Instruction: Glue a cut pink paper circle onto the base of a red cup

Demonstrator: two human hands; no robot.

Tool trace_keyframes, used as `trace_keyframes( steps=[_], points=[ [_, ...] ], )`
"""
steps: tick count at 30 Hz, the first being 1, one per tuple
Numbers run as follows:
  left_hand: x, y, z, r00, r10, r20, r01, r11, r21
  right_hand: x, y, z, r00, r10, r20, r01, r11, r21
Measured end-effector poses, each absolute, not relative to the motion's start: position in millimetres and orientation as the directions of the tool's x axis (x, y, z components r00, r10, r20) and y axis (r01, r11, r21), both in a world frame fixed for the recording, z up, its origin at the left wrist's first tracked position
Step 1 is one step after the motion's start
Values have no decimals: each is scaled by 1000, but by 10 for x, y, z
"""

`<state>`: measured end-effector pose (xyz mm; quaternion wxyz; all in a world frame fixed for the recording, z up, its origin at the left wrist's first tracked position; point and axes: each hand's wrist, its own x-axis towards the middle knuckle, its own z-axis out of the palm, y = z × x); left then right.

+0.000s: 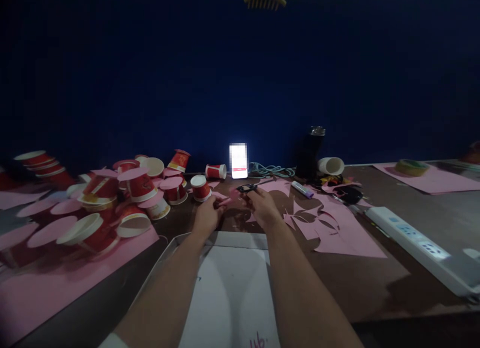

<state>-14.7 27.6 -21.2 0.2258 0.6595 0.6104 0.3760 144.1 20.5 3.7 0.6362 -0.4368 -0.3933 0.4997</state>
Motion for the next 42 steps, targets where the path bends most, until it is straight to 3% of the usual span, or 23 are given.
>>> trace_keyframes(
  steps=[3,10,16,20,30,35,42],
  points=[
    [-157,307,-251,-32,959,282,573,-213,791,1421,160,87,71,997,31,-350,54,-935],
    [-180,276,-212,-65,937,344,597,-239,765,1540,256,-12,181,982,50,-371,116,-921],
    [-168,214,-160,-31,901,432,698,-290,655,1551,244,-31,-10,989,-151,-472,-138,-871],
    [-146,206,-139,81,868,490,709,-395,584,1511,203,5,-5,981,-195,-421,-179,-889],
    [-107,276,-157,-12,951,309,402,-278,873,1482,249,-56,38,995,-97,-382,-76,-921],
    [-184,363,-196,-121,956,269,258,-231,938,1483,264,-52,178,984,4,-237,46,-970],
    [-269,477,-252,-255,955,150,65,-138,988,1461,193,61,260,940,221,248,156,-956]
  ],
)
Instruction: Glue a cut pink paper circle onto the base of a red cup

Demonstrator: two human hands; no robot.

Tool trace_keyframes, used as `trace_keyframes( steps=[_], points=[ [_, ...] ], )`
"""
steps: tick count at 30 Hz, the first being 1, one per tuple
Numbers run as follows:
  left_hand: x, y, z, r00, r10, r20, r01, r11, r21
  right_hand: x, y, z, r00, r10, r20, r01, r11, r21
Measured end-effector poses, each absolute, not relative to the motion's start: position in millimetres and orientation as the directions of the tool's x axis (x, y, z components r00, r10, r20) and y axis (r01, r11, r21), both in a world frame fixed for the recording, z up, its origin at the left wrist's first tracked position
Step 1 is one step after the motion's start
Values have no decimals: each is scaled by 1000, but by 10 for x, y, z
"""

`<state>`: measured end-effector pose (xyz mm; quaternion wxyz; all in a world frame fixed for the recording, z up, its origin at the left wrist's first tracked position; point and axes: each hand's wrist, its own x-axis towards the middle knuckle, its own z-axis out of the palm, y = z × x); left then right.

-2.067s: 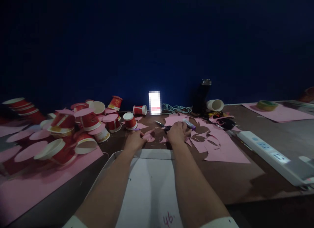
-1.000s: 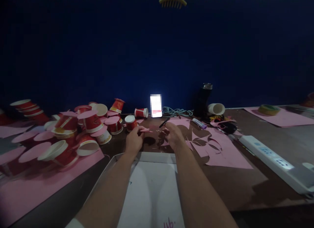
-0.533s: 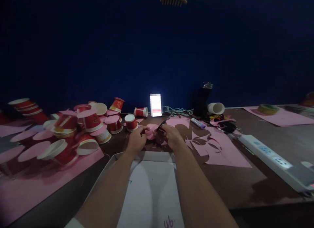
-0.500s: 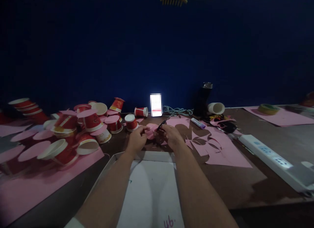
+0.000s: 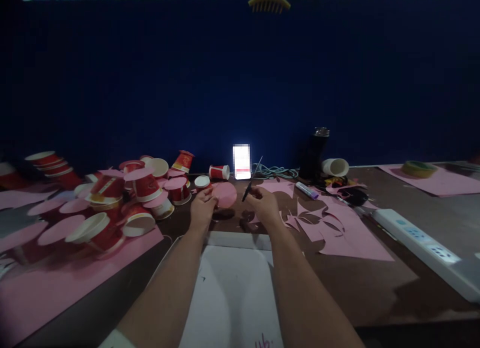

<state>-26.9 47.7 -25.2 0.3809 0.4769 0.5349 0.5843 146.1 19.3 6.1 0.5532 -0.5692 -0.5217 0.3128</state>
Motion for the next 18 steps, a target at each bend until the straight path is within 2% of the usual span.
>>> trace_keyframes(
  steps=[3,5,10,13,18],
  points=[
    [-267,486,-245,-238,969,61,-100,-87,991,1479,198,48,266,930,253,360,148,-921],
    [-261,476,-237,-224,975,15,-220,-66,973,1512,209,25,294,929,223,474,62,-879],
    [-243,458,-242,-191,981,-9,-422,-74,904,1586,224,-31,297,953,55,767,-204,-609],
    [-233,451,-235,-162,986,-27,-475,-54,878,1582,221,-45,279,960,-32,824,-257,-505],
    [-222,416,-185,-125,991,-40,-538,-34,842,1556,221,-46,206,967,-151,807,-255,-533]
  ],
)
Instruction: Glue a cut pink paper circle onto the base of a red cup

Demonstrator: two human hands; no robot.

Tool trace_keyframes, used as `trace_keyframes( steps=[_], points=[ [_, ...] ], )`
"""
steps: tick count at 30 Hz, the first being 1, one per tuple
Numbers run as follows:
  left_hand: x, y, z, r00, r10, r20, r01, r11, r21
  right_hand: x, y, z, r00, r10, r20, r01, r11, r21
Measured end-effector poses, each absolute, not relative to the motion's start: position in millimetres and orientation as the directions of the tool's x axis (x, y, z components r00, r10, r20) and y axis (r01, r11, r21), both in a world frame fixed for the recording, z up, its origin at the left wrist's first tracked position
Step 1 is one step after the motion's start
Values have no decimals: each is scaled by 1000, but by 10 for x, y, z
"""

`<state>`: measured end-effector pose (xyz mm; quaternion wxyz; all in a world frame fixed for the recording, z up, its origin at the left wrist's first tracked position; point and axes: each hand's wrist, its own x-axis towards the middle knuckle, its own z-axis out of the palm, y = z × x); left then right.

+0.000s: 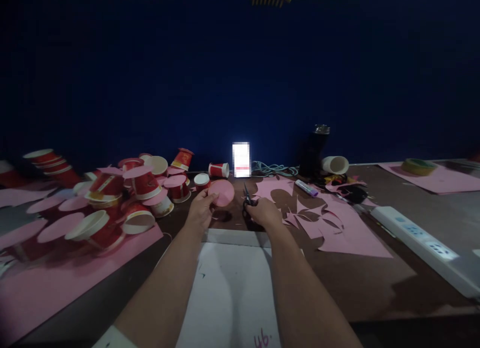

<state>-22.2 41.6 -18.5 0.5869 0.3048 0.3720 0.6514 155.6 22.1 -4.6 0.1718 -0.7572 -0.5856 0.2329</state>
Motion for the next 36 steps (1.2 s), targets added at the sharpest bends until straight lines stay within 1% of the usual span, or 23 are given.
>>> trace_keyframes(
  steps=[6,11,17,22,28,30,31,33,35,36],
  points=[
    [-212,386,-138,-69,995,-75,-622,16,783,1543,228,-58,213,963,-165,813,-268,-517],
    [-212,351,-95,-19,989,-145,-646,99,757,1534,220,-80,238,965,-109,863,-262,-431],
    [-213,359,-98,18,972,-236,-696,182,695,1532,212,-71,237,964,-121,858,-266,-440],
    [-209,351,-73,22,958,-287,-745,207,634,1526,210,-79,244,966,-86,876,-257,-409],
    [-221,347,-65,33,954,-299,-740,224,634,1527,206,-91,244,967,-78,879,-254,-404],
    [-224,354,-85,31,957,-290,-731,219,646,1527,203,-71,268,963,-41,860,-258,-440],
    [-225,357,-98,32,960,-278,-721,215,659,1525,200,-55,273,962,-10,837,-243,-489],
    [-224,363,-124,42,972,-233,-691,196,696,1512,191,-15,255,966,51,746,-163,-646],
    [-217,366,-148,57,981,-184,-652,176,738,1485,180,17,202,975,89,585,-47,-810],
    [-212,366,-158,68,984,-162,-630,168,758,1465,176,23,167,982,92,495,-3,-869]
  ],
)
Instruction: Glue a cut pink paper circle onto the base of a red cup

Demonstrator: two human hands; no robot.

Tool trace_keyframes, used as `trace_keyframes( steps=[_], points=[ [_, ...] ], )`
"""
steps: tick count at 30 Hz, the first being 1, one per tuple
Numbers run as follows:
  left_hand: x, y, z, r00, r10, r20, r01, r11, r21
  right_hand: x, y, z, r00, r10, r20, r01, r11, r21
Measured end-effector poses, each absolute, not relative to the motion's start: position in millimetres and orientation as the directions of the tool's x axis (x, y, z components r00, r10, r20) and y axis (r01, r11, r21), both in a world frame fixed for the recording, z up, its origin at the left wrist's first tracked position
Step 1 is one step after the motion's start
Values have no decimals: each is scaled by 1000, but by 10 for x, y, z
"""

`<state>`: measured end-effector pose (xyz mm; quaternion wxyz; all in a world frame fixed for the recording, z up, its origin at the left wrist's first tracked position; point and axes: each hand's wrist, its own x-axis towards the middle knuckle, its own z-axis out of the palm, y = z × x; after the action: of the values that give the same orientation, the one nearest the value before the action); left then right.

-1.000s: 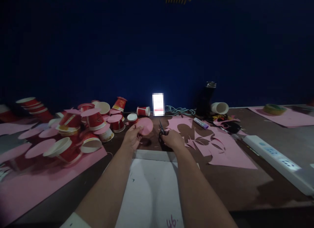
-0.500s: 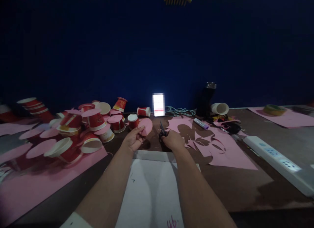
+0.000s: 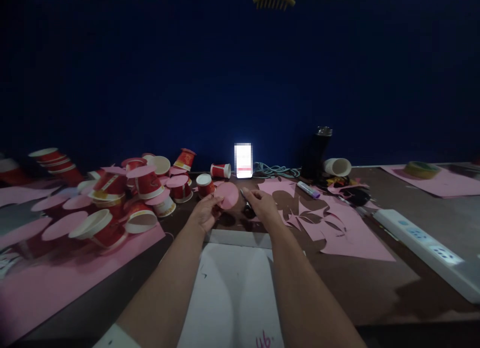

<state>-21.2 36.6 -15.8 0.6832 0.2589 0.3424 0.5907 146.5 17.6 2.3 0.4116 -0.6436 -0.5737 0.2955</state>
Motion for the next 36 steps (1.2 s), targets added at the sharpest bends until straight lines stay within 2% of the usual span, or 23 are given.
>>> trace_keyframes(
  steps=[2,5,9,12,20,31,36],
  points=[
    [-202,363,-169,93,987,-132,-588,161,793,1417,174,11,111,991,69,345,26,-938],
    [-190,348,-165,129,986,-109,-543,163,824,1347,187,-46,46,999,-3,184,-11,-983],
    [-182,318,-134,171,978,-117,-514,190,836,1308,194,-82,11,998,-64,5,-64,-998],
    [-173,296,-106,188,975,-118,-512,200,835,1314,175,-57,-27,994,-104,-70,-105,-992],
    [-176,294,-104,178,977,-119,-485,192,853,1314,166,-41,-68,985,-157,-138,-165,-977],
    [-175,358,-156,110,994,-29,-438,75,896,1316,165,-29,-111,969,-222,-293,-246,-924],
    [-168,348,-139,99,995,-27,-425,67,903,1316,178,-43,-84,973,-216,-268,-231,-935]
  ],
)
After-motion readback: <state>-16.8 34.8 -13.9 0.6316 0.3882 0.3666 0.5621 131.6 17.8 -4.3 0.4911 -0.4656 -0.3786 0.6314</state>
